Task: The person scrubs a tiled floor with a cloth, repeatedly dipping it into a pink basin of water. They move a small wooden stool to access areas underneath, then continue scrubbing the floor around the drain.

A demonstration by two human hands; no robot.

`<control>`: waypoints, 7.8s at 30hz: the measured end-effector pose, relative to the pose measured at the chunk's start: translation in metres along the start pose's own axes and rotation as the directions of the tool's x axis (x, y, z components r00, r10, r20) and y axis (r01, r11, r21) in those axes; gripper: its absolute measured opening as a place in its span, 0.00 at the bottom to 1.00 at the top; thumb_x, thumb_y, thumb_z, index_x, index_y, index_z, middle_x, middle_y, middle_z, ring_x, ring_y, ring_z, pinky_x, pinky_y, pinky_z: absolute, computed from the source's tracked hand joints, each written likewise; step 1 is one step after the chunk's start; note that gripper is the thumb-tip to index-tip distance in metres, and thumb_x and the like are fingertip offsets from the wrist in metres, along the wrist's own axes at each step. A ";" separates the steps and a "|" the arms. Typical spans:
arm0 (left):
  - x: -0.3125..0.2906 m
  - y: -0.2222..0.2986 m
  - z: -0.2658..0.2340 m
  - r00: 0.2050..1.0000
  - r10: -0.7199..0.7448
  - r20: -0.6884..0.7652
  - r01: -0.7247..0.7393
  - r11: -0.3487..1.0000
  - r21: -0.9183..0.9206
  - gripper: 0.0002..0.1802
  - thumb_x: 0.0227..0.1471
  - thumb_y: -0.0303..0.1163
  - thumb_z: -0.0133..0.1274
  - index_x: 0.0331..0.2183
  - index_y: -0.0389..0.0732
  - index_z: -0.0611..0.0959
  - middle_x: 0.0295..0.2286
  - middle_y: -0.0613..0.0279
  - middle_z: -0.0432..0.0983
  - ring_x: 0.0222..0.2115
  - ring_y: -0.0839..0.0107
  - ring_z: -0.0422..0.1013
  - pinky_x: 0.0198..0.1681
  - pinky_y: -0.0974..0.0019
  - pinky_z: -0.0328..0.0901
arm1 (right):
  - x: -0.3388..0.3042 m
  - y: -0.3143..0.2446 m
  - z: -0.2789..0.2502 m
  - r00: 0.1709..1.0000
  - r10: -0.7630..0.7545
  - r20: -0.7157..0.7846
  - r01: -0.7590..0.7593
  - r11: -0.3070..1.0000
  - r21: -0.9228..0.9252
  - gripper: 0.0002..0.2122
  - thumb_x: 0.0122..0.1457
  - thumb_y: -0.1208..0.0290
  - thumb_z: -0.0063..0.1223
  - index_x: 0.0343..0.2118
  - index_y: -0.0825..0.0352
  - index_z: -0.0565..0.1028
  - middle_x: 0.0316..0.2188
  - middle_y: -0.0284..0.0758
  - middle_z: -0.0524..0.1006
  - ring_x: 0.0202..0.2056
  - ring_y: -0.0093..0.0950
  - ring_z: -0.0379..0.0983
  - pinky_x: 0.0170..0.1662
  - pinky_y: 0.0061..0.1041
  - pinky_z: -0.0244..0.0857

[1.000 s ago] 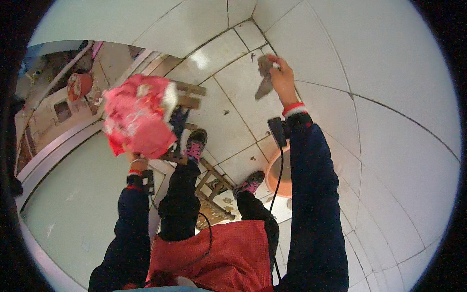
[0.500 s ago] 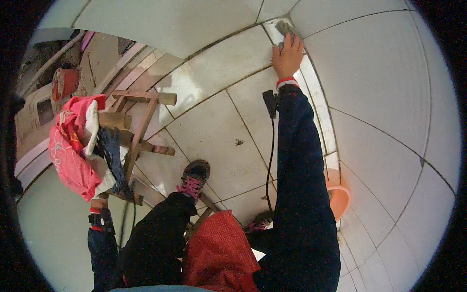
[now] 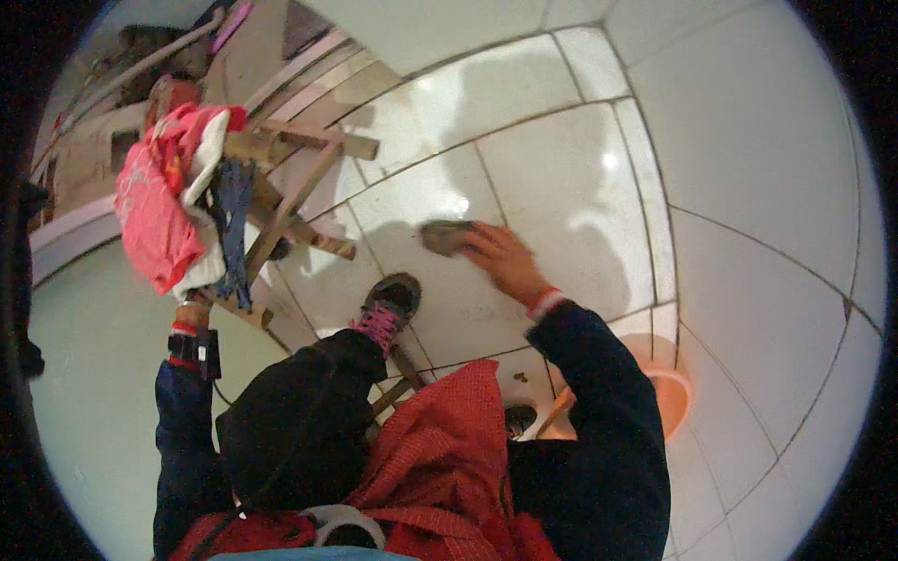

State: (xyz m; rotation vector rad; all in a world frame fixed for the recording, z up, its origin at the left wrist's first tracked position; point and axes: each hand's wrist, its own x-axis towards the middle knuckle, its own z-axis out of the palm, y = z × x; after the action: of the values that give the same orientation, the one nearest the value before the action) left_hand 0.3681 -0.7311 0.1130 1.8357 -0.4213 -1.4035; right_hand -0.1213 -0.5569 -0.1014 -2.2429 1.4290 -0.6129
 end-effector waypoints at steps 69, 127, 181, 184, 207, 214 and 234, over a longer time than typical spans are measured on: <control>-0.066 -0.001 0.106 0.706 -0.029 0.708 0.161 0.980 -0.121 0.26 0.49 0.54 0.44 0.44 0.47 0.74 0.39 0.65 0.75 0.39 0.68 0.72 0.26 0.70 0.67 | -0.130 -0.217 0.009 0.508 0.817 -0.271 -0.851 0.427 -0.306 0.31 0.42 0.84 0.45 0.55 0.64 0.59 0.50 0.40 0.64 0.52 0.38 0.59 0.49 0.38 0.56; 0.077 -0.054 -0.016 0.972 0.212 0.102 -0.234 0.822 0.520 0.21 0.50 0.34 0.51 0.47 0.42 0.70 0.34 0.61 0.71 0.23 0.71 0.70 0.23 0.70 0.68 | 0.256 -0.131 0.043 0.810 0.447 -0.378 -0.511 0.856 -0.083 0.22 0.47 0.79 0.49 0.49 0.59 0.68 0.46 0.37 0.67 0.44 0.41 0.64 0.47 0.34 0.62; 0.129 -0.083 -0.105 0.862 0.495 -0.109 -0.122 0.412 0.903 0.29 0.39 0.44 0.56 0.41 0.35 0.71 0.34 0.41 0.74 0.36 0.47 0.71 0.42 0.55 0.65 | 0.302 -0.081 0.055 0.916 0.199 -0.347 -0.344 0.836 -0.428 0.16 0.52 0.75 0.44 0.46 0.63 0.68 0.43 0.40 0.70 0.43 0.40 0.67 0.45 0.38 0.63; 0.142 -0.084 -0.102 0.847 0.453 -0.278 -0.113 0.665 0.738 0.29 0.38 0.45 0.58 0.38 0.34 0.73 0.32 0.42 0.75 0.34 0.49 0.72 0.40 0.56 0.65 | 0.343 -0.162 0.126 0.931 0.062 -0.361 -0.124 0.981 -0.152 0.12 0.50 0.78 0.42 0.40 0.64 0.67 0.40 0.39 0.71 0.39 0.39 0.69 0.39 0.39 0.65; 0.142 -0.070 -0.063 0.854 0.509 -0.110 -0.184 0.492 0.851 0.34 0.37 0.48 0.56 0.42 0.33 0.71 0.34 0.41 0.75 0.37 0.49 0.72 0.42 0.58 0.65 | 0.231 -0.158 0.066 0.984 0.016 -0.179 -0.035 0.994 -0.104 0.12 0.50 0.76 0.45 0.39 0.58 0.73 0.34 0.36 0.73 0.34 0.37 0.70 0.36 0.36 0.65; 0.156 -0.075 -0.068 0.896 0.432 -0.105 -0.138 0.493 0.859 0.35 0.38 0.49 0.55 0.42 0.32 0.69 0.34 0.39 0.74 0.36 0.47 0.72 0.41 0.57 0.66 | 0.151 -0.271 0.127 0.855 -0.425 0.297 0.345 0.894 0.286 0.08 0.52 0.65 0.49 0.33 0.57 0.76 0.28 0.36 0.71 0.33 0.35 0.68 0.37 0.34 0.62; 0.140 -0.060 -0.053 0.889 0.457 0.027 -0.224 0.382 0.897 0.33 0.32 0.45 0.60 0.40 0.37 0.73 0.33 0.48 0.76 0.36 0.53 0.72 0.41 0.60 0.66 | 0.119 -0.149 0.049 0.992 0.091 0.092 -0.107 0.976 0.189 0.09 0.47 0.72 0.50 0.33 0.54 0.77 0.28 0.37 0.72 0.33 0.36 0.70 0.37 0.35 0.63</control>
State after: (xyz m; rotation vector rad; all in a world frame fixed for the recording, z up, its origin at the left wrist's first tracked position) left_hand 0.4534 -0.7652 -0.0198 2.4579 -1.5745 -0.6214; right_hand 0.0608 -0.6019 -0.0414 -2.0103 1.3682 -0.5919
